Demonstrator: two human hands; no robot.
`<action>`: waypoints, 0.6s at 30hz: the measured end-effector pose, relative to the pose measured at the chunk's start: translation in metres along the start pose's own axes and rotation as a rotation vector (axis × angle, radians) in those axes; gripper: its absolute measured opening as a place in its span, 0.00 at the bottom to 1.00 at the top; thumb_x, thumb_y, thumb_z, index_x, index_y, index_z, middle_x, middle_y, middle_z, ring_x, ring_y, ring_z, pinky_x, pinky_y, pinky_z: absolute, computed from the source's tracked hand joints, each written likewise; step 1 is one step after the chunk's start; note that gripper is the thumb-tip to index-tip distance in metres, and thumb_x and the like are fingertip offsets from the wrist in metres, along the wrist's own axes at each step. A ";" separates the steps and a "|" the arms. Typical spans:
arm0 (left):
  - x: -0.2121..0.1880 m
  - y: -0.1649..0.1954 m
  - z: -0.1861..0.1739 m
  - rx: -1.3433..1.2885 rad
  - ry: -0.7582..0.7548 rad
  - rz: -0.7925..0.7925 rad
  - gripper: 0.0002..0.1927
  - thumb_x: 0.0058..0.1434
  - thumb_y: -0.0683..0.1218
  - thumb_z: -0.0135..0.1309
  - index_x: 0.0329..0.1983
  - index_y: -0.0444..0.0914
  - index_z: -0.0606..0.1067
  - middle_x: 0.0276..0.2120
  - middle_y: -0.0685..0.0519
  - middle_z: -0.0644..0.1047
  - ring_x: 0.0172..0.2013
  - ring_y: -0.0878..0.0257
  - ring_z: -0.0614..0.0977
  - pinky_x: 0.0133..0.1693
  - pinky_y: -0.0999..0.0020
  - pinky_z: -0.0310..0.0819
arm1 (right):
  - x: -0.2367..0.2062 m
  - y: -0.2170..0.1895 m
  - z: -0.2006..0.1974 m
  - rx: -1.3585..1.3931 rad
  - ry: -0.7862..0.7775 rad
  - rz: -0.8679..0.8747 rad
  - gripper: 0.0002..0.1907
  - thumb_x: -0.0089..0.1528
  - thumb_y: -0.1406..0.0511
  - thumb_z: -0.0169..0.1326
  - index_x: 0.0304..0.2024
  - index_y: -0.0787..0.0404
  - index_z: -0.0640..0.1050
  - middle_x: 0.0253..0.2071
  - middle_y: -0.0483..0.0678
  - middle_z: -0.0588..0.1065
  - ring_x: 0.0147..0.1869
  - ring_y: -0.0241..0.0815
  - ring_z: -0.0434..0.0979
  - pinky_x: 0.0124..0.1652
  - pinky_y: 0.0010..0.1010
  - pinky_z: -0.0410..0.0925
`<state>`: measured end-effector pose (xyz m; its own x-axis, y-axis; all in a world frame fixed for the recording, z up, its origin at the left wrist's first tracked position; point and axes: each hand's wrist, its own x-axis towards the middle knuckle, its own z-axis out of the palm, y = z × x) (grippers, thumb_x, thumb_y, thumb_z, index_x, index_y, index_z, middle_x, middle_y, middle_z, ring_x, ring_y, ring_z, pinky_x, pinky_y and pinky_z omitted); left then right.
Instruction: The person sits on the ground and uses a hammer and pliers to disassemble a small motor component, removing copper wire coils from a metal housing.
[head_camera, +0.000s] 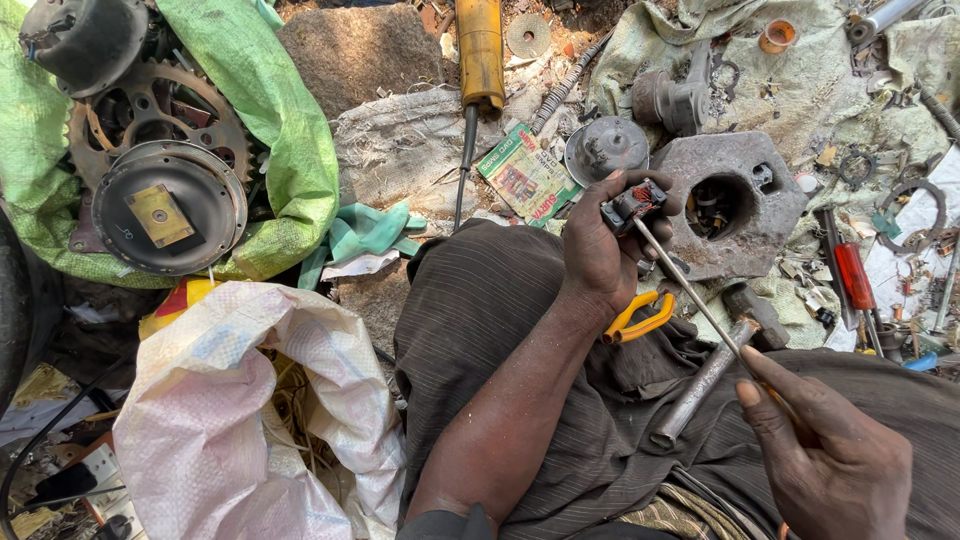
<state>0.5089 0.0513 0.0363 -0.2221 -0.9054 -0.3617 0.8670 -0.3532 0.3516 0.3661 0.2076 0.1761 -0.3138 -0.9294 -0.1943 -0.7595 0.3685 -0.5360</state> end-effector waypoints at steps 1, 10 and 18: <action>0.001 -0.001 0.000 -0.059 0.012 -0.006 0.23 0.76 0.54 0.38 0.48 0.32 0.77 0.33 0.47 0.80 0.28 0.66 0.80 0.29 0.72 0.76 | 0.000 -0.002 0.004 0.042 -0.003 0.024 0.18 0.62 0.67 0.63 0.55 0.55 0.83 0.34 0.49 0.82 0.31 0.32 0.78 0.28 0.23 0.69; 0.006 -0.007 -0.011 -0.275 0.030 -0.005 0.22 0.73 0.53 0.38 0.50 0.31 0.75 0.33 0.48 0.80 0.28 0.63 0.80 0.29 0.69 0.72 | -0.011 -0.003 0.046 0.325 -0.011 0.041 0.18 0.66 0.66 0.61 0.59 0.51 0.82 0.28 0.44 0.79 0.27 0.26 0.70 0.24 0.26 0.62; -0.003 -0.006 -0.005 -0.372 -0.045 -0.019 0.22 0.73 0.53 0.38 0.51 0.32 0.75 0.33 0.49 0.79 0.28 0.64 0.79 0.28 0.71 0.70 | -0.020 0.000 0.074 0.091 0.166 -0.285 0.18 0.65 0.67 0.61 0.59 0.59 0.81 0.29 0.44 0.76 0.26 0.27 0.66 0.26 0.24 0.60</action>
<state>0.5060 0.0570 0.0310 -0.2523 -0.9117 -0.3241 0.9633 -0.2682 0.0045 0.4145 0.2244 0.1191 -0.1901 -0.9760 0.1064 -0.7784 0.0838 -0.6222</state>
